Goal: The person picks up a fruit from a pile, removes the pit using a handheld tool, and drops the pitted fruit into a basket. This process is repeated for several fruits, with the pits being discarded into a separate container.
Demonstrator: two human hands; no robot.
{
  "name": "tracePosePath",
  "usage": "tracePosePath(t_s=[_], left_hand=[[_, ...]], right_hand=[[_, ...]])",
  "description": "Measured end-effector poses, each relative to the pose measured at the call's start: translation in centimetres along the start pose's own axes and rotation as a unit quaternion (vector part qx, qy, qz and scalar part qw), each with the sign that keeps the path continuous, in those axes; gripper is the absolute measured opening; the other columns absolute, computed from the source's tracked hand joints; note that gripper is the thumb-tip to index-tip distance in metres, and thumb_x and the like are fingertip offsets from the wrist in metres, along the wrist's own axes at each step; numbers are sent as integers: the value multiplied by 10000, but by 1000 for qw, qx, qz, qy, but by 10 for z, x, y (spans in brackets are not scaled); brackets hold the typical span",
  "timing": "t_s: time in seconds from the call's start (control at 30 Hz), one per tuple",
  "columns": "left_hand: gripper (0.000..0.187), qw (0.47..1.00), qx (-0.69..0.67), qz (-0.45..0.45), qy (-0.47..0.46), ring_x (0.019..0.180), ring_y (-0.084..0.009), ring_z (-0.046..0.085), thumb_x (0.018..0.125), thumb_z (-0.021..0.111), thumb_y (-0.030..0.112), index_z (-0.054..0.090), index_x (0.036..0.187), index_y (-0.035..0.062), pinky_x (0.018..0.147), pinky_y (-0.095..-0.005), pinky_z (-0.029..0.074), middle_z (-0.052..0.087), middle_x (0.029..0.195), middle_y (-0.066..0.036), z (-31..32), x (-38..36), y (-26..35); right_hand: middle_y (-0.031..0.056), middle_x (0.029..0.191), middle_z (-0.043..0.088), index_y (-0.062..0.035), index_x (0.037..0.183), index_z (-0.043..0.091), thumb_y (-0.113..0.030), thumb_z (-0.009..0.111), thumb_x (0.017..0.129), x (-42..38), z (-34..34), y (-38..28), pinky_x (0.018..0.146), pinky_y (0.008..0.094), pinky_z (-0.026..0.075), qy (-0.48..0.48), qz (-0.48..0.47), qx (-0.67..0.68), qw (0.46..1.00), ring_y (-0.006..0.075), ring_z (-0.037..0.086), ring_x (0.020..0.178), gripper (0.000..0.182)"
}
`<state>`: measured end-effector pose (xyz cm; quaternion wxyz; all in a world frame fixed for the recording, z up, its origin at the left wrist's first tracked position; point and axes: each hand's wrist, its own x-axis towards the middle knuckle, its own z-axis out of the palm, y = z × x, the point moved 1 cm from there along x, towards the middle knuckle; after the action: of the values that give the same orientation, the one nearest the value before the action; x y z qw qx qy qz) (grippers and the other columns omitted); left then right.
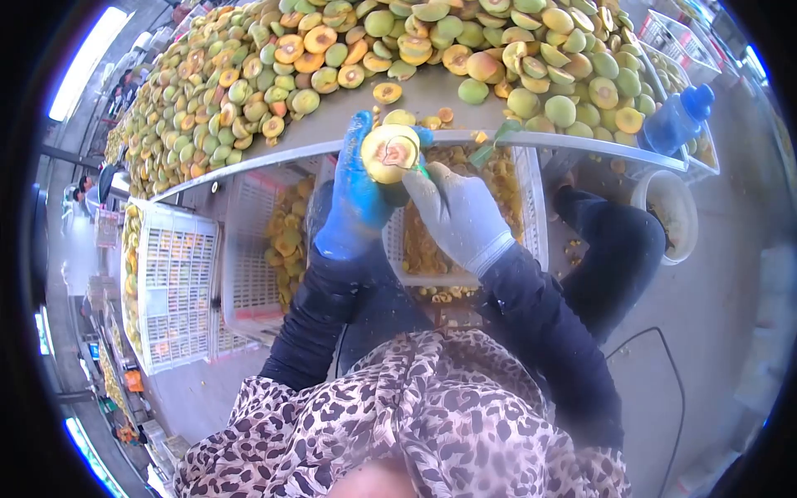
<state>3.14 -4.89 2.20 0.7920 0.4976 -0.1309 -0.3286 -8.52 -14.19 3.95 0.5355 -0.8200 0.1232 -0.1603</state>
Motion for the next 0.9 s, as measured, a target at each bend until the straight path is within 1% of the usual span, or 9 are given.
tracePosePath(t_s=[0.13,0.3,0.37,0.5,0.6,0.67,0.7,0.77,0.9], left_hand=[[473,991,-52,93,78,862,-238,628,1001,321,365,505,1192,-27,770,-325,526,633,1035,-165,4,-15,-18],[428,987,-48,145,43,880,-254,635,979,391,346,486,1213,0,767,-332,538,625,1055,-165,2,-24,-23],[505,982,22,190,8,1026,-205,576,909,582,116,352,1337,-17,879,-310,498,559,1132,-121,-1,-32,-23],[540,978,79,189,29,995,-205,587,909,595,146,329,1347,-26,864,-307,504,566,1102,-115,2,-42,-17],[537,990,-16,128,-48,989,-202,597,900,618,186,368,1320,-35,858,-305,507,585,1094,-121,-1,-37,-15],[449,974,-217,59,-36,947,-199,619,884,645,184,464,1231,-36,821,-298,524,615,1063,-133,-1,-35,-12],[449,974,-218,58,-35,947,-199,619,884,645,184,464,1231,-36,821,-298,524,615,1063,-133,3,-38,-11],[464,984,-5,176,-10,863,-260,638,999,332,336,533,1137,-59,762,-362,538,641,1008,-174,15,-48,-6],[487,981,35,188,-3,814,-253,641,1001,332,360,560,1061,-66,752,-356,541,646,952,-172,16,-52,1]], right_hand=[[242,714,601,27,902,585,-236,530,942,-14,10,-7,581,409,453,-28,34,45,998,394,620,713,272],[210,639,596,-11,861,566,-296,534,933,-25,15,-7,511,448,447,40,-72,-128,988,391,599,588,296],[209,621,589,-18,857,554,-310,535,929,-27,15,-7,499,457,445,44,-81,-171,981,388,591,562,302],[207,599,578,-27,860,531,-326,539,927,-29,13,-13,475,468,441,67,-134,-290,945,379,579,523,307],[209,597,575,-16,857,546,-321,538,930,-28,8,-8,487,457,447,29,-83,-198,976,382,583,537,313],[215,603,575,-9,856,554,-311,537,933,-28,6,-7,494,451,445,19,-95,-156,983,384,586,551,312],[220,608,575,-2,854,562,-301,536,936,-29,6,-7,501,444,444,10,-105,-113,988,387,590,565,311],[226,618,576,5,851,567,-290,536,937,-30,6,-7,509,443,441,0,-87,-103,991,392,593,584,309],[241,657,585,20,848,576,-267,527,945,-31,7,-9,530,422,434,-39,-52,-155,986,389,599,607,308]])
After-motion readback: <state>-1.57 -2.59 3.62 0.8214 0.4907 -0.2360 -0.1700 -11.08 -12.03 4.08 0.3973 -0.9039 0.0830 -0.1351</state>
